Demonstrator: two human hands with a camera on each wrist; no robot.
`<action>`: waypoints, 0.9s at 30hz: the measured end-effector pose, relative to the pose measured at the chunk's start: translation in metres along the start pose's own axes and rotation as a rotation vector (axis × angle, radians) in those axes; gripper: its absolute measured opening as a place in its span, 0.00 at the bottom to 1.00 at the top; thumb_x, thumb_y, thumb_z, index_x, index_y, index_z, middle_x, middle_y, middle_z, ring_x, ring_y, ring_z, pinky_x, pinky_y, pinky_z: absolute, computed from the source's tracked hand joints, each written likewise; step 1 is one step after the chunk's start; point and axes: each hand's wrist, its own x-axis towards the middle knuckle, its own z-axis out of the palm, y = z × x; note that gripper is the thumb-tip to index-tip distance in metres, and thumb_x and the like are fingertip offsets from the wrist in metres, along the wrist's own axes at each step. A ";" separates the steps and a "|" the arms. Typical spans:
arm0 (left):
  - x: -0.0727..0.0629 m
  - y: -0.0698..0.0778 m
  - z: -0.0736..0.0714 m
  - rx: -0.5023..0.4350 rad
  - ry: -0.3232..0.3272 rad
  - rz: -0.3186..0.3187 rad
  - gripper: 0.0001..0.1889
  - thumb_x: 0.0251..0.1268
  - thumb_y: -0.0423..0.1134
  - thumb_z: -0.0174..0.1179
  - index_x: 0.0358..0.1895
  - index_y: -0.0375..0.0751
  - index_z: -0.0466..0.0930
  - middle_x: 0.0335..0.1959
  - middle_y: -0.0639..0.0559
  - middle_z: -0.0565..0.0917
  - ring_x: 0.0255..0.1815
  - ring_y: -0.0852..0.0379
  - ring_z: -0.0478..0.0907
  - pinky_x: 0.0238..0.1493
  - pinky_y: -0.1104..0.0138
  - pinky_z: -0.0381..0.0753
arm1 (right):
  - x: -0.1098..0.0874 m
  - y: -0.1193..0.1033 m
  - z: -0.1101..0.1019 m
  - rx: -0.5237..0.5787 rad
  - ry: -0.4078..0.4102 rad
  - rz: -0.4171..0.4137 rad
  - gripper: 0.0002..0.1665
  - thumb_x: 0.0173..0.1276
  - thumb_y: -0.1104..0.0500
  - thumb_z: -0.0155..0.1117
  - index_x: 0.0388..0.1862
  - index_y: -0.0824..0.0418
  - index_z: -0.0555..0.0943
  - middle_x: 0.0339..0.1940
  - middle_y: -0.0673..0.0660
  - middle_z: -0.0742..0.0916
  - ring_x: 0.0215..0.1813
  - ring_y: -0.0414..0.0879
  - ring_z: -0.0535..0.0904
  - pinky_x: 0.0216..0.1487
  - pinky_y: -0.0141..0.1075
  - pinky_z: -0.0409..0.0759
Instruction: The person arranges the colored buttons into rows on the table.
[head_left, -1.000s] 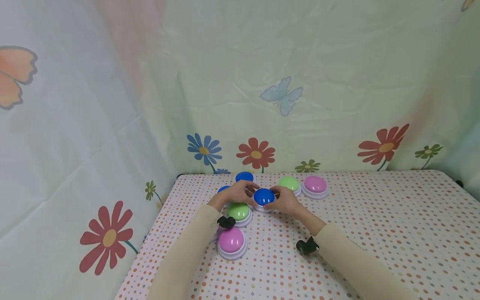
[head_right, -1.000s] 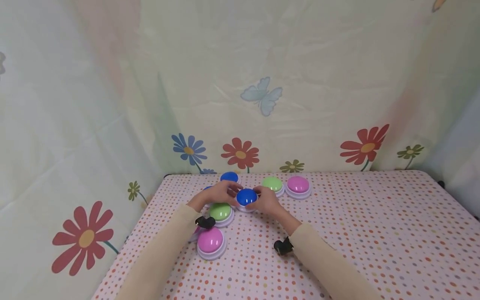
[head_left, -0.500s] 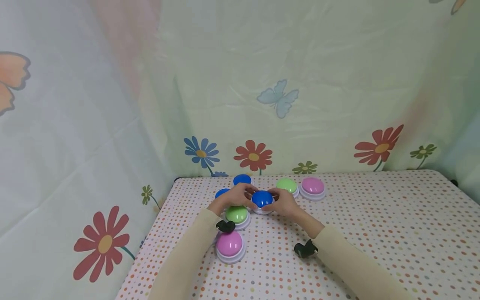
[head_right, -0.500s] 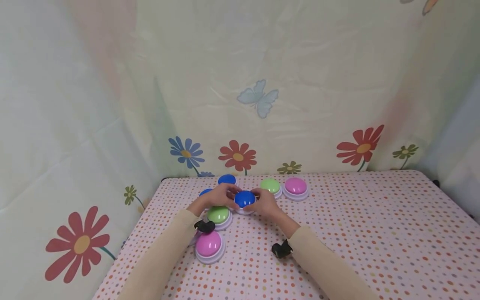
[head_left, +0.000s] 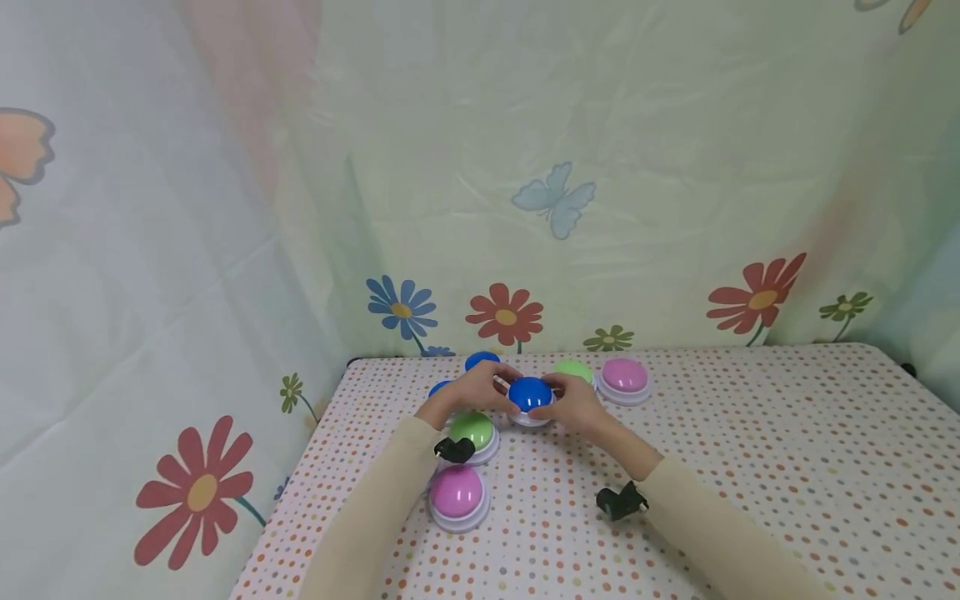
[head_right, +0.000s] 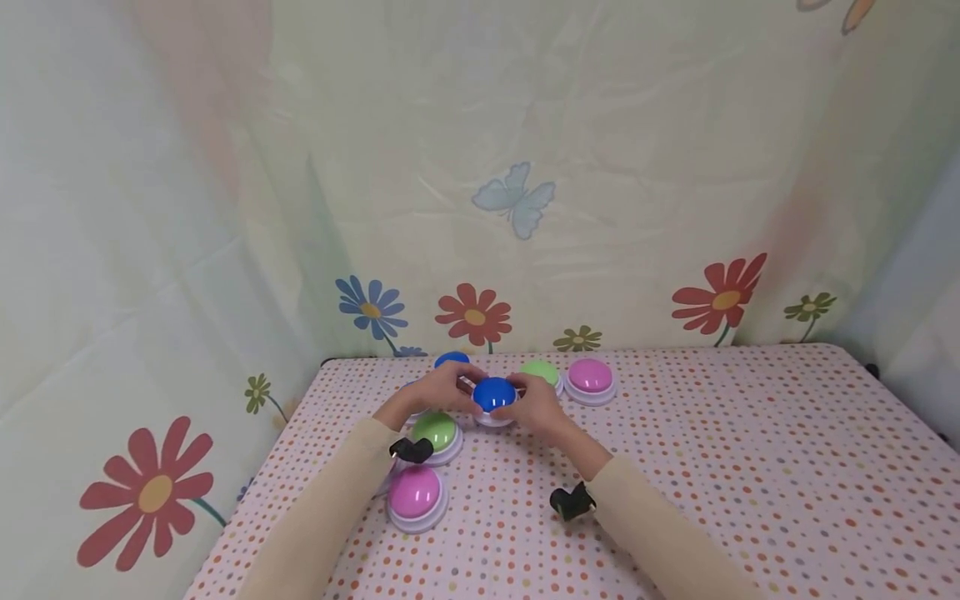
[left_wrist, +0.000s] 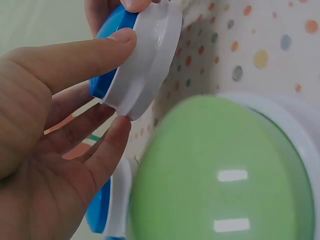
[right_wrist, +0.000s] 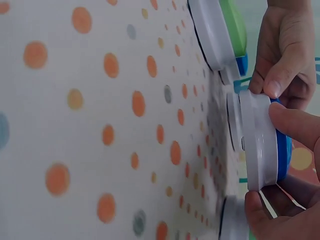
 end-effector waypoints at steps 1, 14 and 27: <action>0.002 0.002 0.000 0.001 -0.004 0.006 0.30 0.53 0.39 0.74 0.62 0.44 0.77 0.53 0.53 0.79 0.49 0.55 0.78 0.46 0.67 0.80 | -0.001 -0.001 -0.003 -0.001 0.001 0.005 0.42 0.58 0.58 0.75 0.68 0.67 0.68 0.63 0.68 0.76 0.62 0.63 0.72 0.60 0.54 0.73; 0.028 0.038 0.002 -0.041 -0.007 0.042 0.31 0.54 0.39 0.74 0.63 0.44 0.75 0.53 0.54 0.79 0.52 0.53 0.77 0.46 0.67 0.81 | -0.003 -0.004 -0.048 -0.040 0.018 -0.024 0.44 0.57 0.56 0.76 0.69 0.67 0.67 0.65 0.69 0.74 0.63 0.65 0.70 0.58 0.55 0.74; 0.071 0.075 0.017 -0.027 -0.012 0.126 0.30 0.55 0.39 0.73 0.63 0.42 0.76 0.53 0.53 0.79 0.50 0.57 0.77 0.45 0.70 0.80 | 0.002 0.013 -0.102 -0.066 0.057 -0.029 0.45 0.59 0.54 0.74 0.70 0.69 0.65 0.66 0.71 0.71 0.64 0.67 0.68 0.58 0.54 0.74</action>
